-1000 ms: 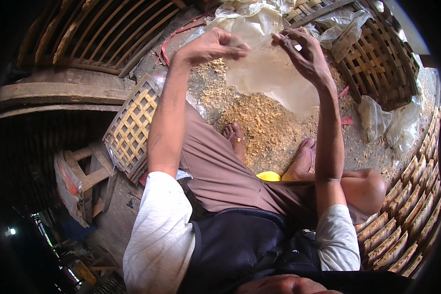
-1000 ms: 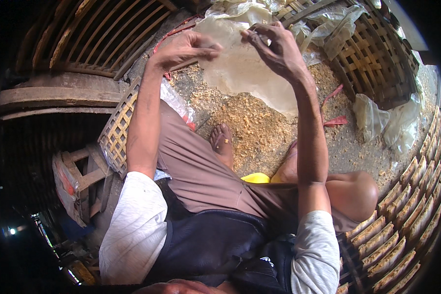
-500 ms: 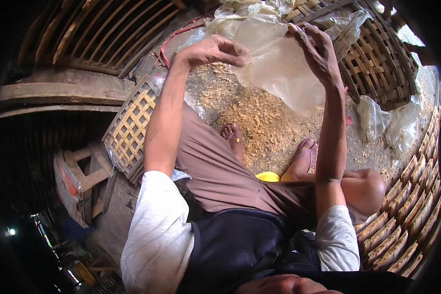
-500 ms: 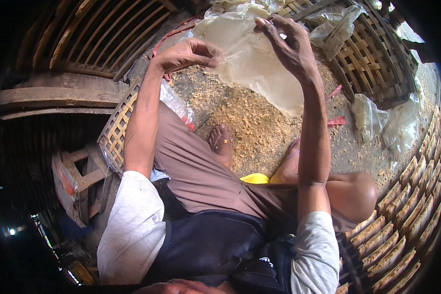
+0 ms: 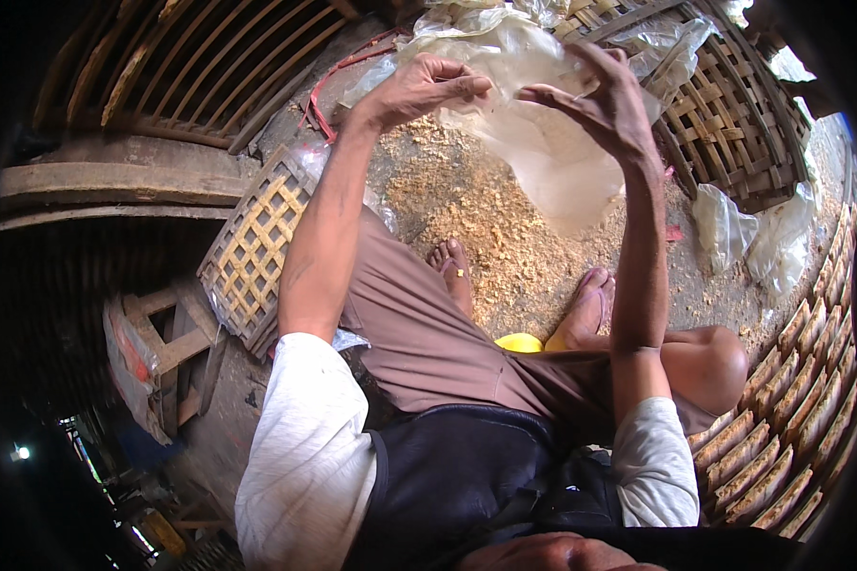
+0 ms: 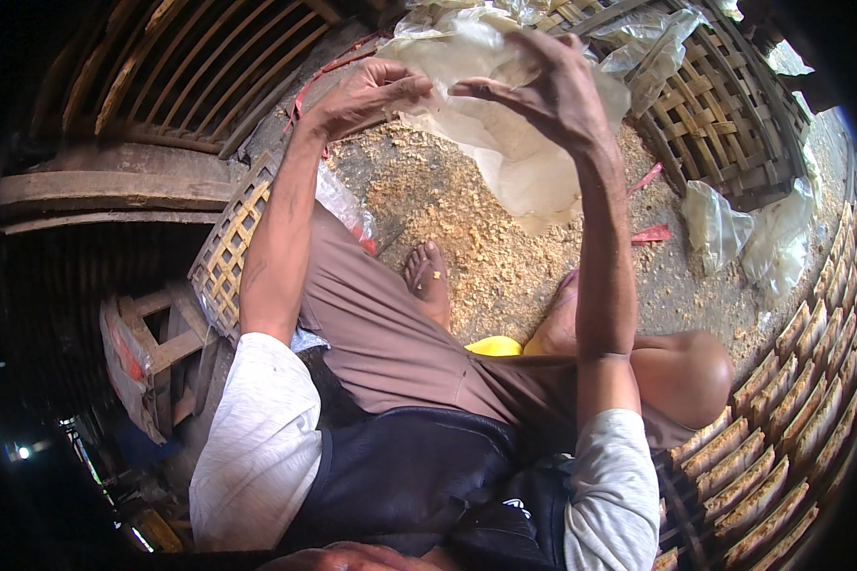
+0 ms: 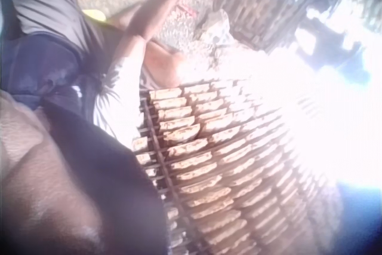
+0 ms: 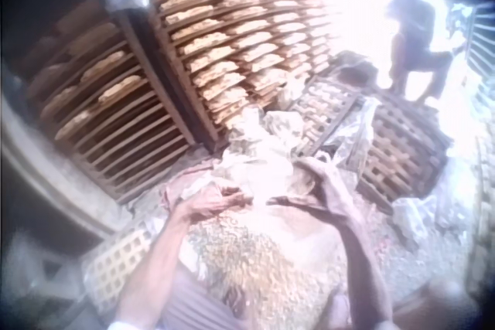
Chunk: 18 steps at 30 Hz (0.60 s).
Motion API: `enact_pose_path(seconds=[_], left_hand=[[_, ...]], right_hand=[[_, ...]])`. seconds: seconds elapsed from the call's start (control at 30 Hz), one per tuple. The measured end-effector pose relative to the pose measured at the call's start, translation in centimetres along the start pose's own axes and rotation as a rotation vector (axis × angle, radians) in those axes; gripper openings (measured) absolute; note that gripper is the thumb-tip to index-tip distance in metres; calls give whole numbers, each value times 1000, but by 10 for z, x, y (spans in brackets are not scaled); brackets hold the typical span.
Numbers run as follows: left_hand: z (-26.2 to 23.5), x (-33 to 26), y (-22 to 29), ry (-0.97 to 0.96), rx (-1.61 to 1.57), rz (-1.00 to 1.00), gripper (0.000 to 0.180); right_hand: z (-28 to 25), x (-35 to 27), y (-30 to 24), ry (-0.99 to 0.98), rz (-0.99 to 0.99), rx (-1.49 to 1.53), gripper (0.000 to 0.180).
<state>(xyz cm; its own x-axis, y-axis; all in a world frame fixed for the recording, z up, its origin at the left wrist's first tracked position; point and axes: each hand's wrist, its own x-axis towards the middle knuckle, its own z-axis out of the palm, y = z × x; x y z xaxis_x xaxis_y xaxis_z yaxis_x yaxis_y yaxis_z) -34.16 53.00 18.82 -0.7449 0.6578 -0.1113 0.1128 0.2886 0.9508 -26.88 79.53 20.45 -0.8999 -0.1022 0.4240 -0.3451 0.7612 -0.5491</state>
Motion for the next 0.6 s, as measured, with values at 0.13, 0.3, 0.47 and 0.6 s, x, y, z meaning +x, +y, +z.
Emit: enact_pose_path(seconds=[0.13,0.3,0.47,0.6], left_hand=[[-1,1,10,-39,-51,67,31],[-5,-8,19,-23,-32,134,33],[17,-7,33,153,282,153,40],[25,2,28,64,200,-14,39]], right_hand=[[29,6,45,160,-117,235,29],[24,6,41,91,45,470,33],[31,4,29,141,-53,649,31],[29,5,24,95,-39,762,31]])
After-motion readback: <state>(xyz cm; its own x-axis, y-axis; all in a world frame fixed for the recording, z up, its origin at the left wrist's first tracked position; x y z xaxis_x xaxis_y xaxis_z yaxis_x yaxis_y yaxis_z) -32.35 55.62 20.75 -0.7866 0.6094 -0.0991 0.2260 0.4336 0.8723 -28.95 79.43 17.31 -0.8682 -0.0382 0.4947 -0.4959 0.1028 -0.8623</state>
